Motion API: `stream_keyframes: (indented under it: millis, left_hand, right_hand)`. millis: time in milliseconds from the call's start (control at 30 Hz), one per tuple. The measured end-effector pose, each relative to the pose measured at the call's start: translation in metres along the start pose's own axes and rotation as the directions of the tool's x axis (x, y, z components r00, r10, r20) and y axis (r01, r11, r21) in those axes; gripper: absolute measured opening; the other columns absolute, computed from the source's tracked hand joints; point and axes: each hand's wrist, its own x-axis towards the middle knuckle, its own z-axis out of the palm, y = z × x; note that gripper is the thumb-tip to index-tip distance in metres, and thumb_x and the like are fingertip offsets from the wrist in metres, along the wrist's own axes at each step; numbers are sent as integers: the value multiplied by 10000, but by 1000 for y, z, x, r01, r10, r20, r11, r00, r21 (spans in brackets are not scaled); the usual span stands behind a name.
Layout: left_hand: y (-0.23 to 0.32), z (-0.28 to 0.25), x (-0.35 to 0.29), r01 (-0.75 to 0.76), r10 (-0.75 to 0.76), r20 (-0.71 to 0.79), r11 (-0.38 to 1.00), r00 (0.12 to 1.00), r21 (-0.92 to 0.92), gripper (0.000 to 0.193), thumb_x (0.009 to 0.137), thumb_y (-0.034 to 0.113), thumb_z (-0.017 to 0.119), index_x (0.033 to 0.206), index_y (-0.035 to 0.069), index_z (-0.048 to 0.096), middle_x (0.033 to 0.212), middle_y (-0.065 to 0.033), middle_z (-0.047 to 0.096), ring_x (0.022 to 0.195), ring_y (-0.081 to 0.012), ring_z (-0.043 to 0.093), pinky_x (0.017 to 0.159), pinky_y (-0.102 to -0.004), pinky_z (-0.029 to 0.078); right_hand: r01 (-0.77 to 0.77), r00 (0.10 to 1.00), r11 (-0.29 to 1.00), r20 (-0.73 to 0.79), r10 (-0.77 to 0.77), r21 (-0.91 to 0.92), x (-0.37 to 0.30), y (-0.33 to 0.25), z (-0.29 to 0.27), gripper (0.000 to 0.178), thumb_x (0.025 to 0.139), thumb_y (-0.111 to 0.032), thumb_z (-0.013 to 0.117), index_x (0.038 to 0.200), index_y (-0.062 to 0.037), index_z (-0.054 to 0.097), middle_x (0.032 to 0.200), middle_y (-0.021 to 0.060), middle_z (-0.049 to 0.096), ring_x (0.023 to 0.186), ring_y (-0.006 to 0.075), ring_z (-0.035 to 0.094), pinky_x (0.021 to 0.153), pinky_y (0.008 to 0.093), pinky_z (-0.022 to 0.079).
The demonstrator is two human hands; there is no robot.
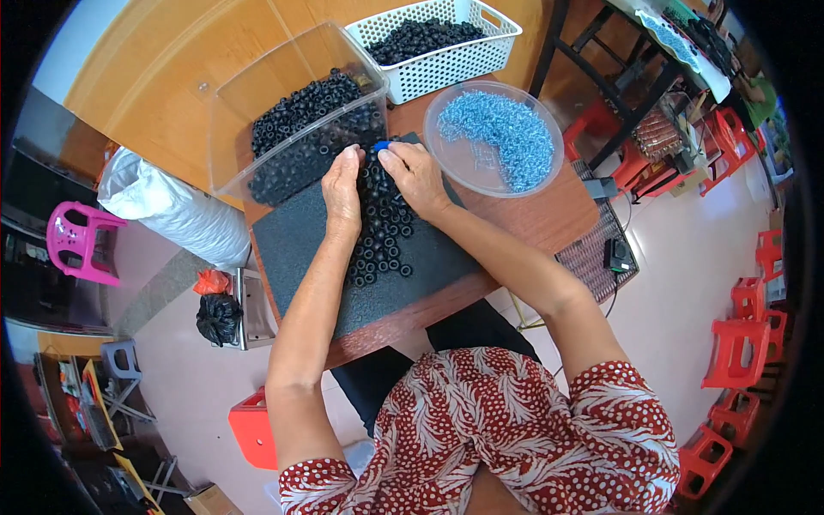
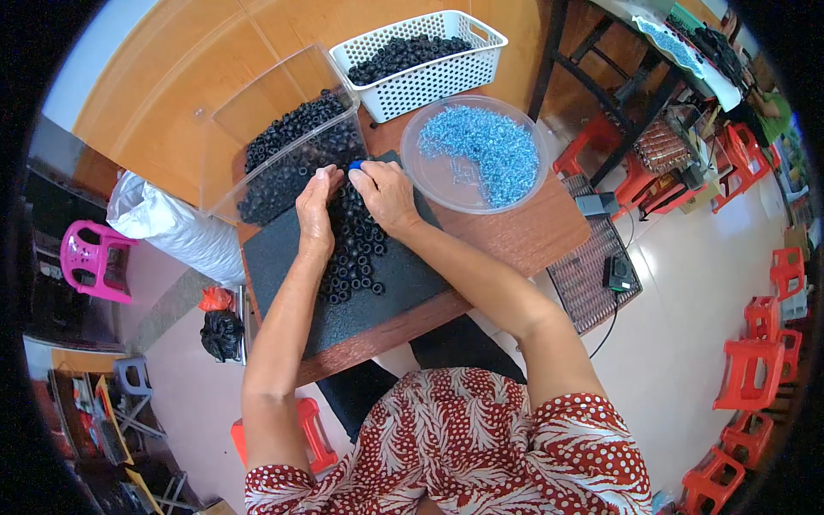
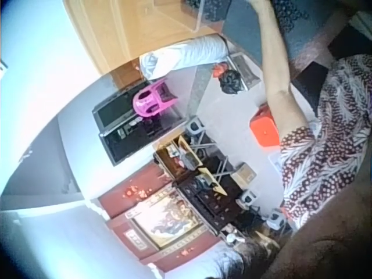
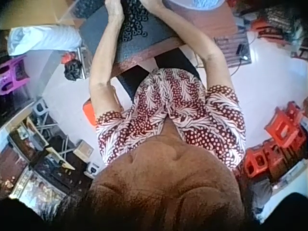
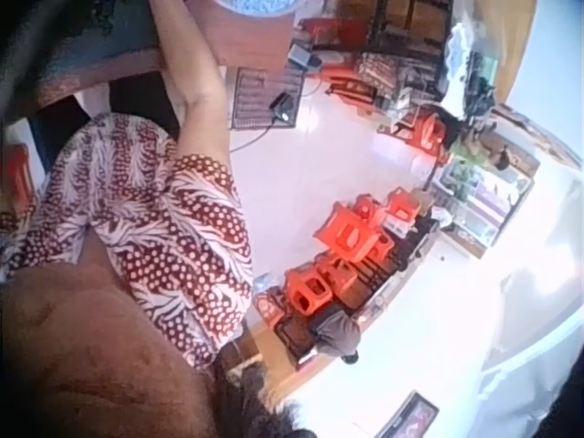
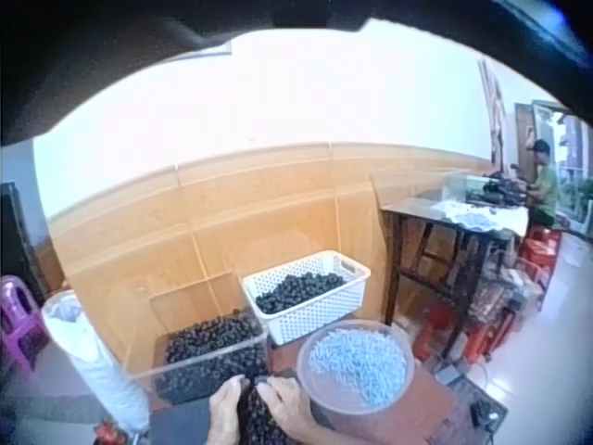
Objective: The person inserts small blue components into black plastic rings by hand, scoops additional black rings from a container onto the work mat, and continues fitting blue components into the black rings.
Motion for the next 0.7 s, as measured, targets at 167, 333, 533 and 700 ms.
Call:
stream_keyframes:
  millis: [167,333,533,700]
  left_hand:
    - [1,-22,-2,-18,17,105,1000,994,14,551,958,435,430,1219,-39,536,1189,-166,591,1130,-238,544,1001,-354,366]
    - [6,-41,-5,-22,14,141,998,990,53,578,959,452,413,1233,-46,522,1206,-182,582,1152,-248,531,1002,-362,362]
    - [8,-63,-18,-79,59,147,988,987,132,505,965,381,441,1208,-50,543,1176,-174,596,1126,-227,537,1009,-329,354]
    - [1,-80,-33,-126,98,163,978,982,168,417,935,239,534,1227,-56,506,1190,-175,585,1133,-228,539,999,-318,384]
  right_hand:
    - [24,994,1000,106,-23,-11,2,-5,-5,287,886,-294,509,765,-45,584,771,114,605,762,338,538,696,439,388]
    - [-12,988,996,152,24,-85,-2,-6,-9,248,895,-266,477,815,-41,541,761,129,568,799,321,528,729,431,356]
    - [203,965,975,183,-185,-85,-2,-4,-11,185,876,-192,504,834,-14,528,808,136,561,819,314,527,739,419,358]
    - [62,970,994,239,-39,-91,-8,-3,-14,204,866,-159,531,983,1,575,964,153,607,931,319,544,808,418,371]
